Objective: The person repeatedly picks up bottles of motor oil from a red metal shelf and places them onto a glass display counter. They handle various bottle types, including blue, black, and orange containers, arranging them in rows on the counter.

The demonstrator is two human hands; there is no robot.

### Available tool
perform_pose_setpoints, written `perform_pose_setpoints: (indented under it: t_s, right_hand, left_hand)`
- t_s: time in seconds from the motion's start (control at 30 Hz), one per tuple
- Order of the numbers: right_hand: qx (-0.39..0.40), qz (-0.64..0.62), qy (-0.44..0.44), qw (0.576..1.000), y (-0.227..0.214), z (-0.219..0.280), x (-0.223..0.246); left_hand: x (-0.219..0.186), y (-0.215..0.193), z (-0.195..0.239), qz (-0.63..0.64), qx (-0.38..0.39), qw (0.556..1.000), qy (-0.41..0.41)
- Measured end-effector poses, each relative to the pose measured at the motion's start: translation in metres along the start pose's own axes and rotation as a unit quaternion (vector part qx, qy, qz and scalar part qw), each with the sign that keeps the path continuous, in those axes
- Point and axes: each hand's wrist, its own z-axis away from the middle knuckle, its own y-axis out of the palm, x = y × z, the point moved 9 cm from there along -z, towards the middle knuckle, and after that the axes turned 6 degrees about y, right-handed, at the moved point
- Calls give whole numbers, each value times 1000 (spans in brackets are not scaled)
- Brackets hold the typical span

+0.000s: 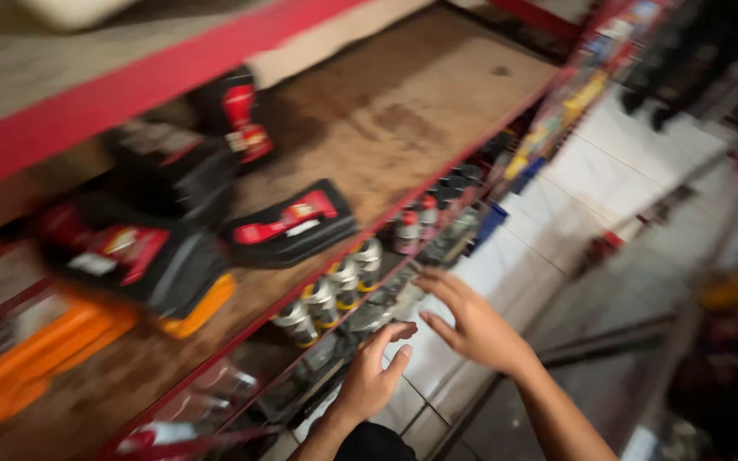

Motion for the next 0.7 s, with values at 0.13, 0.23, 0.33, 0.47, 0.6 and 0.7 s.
perform_pose_setpoints:
  t_s: [0.13, 0.23, 0.33, 0.47, 0.6, 0.7]
  right_hand:
    - [8, 25, -141, 990, 31, -87, 38]
    - [96, 76, -177, 977, 70, -156, 55]
    - [176, 138, -180, 958, 99, -205, 63]
    - [268, 205, -115, 934, 126, -229, 61]
    - [250, 244, -118, 930, 123, -229, 70]
    - [197, 275, -145, 930, 109, -220, 82]
  left_hand:
    - [4, -41, 22, 16, -38, 999, -28]
    - [7, -60, 38, 10, -51, 998, -35]
    - [4, -72, 47, 15, -54, 998, -19]
    - [7, -83, 52, 28, -50, 998, -34]
    - [10, -86, 49, 59, -40, 997, -30]
    - [9, -88, 45, 73, -31, 997, -21]
